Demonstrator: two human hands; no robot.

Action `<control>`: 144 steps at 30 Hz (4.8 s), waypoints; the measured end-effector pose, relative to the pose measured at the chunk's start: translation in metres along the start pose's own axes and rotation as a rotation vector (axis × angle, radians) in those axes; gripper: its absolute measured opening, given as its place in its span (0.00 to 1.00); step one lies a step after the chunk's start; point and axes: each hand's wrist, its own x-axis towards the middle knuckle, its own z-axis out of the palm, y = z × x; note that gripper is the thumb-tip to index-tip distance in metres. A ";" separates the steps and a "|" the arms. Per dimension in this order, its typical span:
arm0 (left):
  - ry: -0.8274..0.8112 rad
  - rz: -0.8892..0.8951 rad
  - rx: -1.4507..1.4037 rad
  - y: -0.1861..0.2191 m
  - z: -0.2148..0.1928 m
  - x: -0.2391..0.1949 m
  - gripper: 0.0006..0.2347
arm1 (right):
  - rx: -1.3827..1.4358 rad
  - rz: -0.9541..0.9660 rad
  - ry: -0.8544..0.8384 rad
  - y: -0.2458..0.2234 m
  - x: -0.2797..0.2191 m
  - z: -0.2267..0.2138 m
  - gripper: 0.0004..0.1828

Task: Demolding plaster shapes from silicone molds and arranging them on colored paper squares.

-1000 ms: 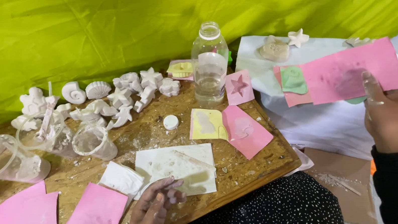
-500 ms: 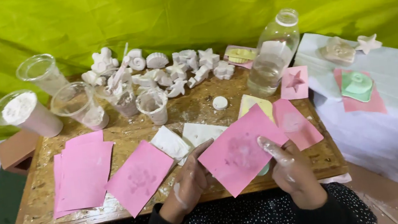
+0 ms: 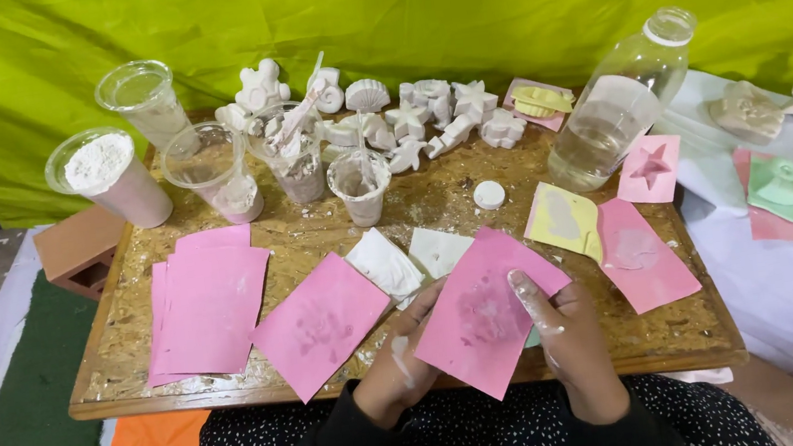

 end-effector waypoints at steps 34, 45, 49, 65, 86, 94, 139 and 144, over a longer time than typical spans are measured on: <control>0.091 0.745 1.139 0.004 -0.005 -0.006 0.28 | -0.438 -1.282 -0.584 -0.067 -0.080 0.163 0.28; 0.485 -0.311 0.139 0.062 0.052 -0.009 0.27 | -0.715 -1.012 -0.584 -0.064 -0.084 0.166 0.35; 0.372 -0.186 -0.030 0.033 0.035 -0.007 0.17 | -0.679 -1.139 -0.437 -0.076 -0.086 0.147 0.31; 0.104 0.074 -0.231 0.037 0.031 -0.014 0.07 | -0.044 0.238 -0.128 -0.033 0.003 0.011 0.34; 0.108 0.329 0.374 0.096 0.042 0.027 0.08 | 0.392 -0.188 -0.095 -0.063 0.037 0.009 0.05; 0.013 0.461 0.256 0.122 0.079 0.090 0.07 | 0.586 -0.297 -0.251 -0.070 0.138 -0.011 0.07; -0.263 0.165 0.530 0.188 0.071 -0.009 0.09 | 0.621 -0.086 -0.134 -0.038 0.141 -0.002 0.06; 0.047 0.334 0.895 0.181 0.087 0.051 0.20 | 0.544 -0.197 -0.113 -0.043 0.138 0.000 0.06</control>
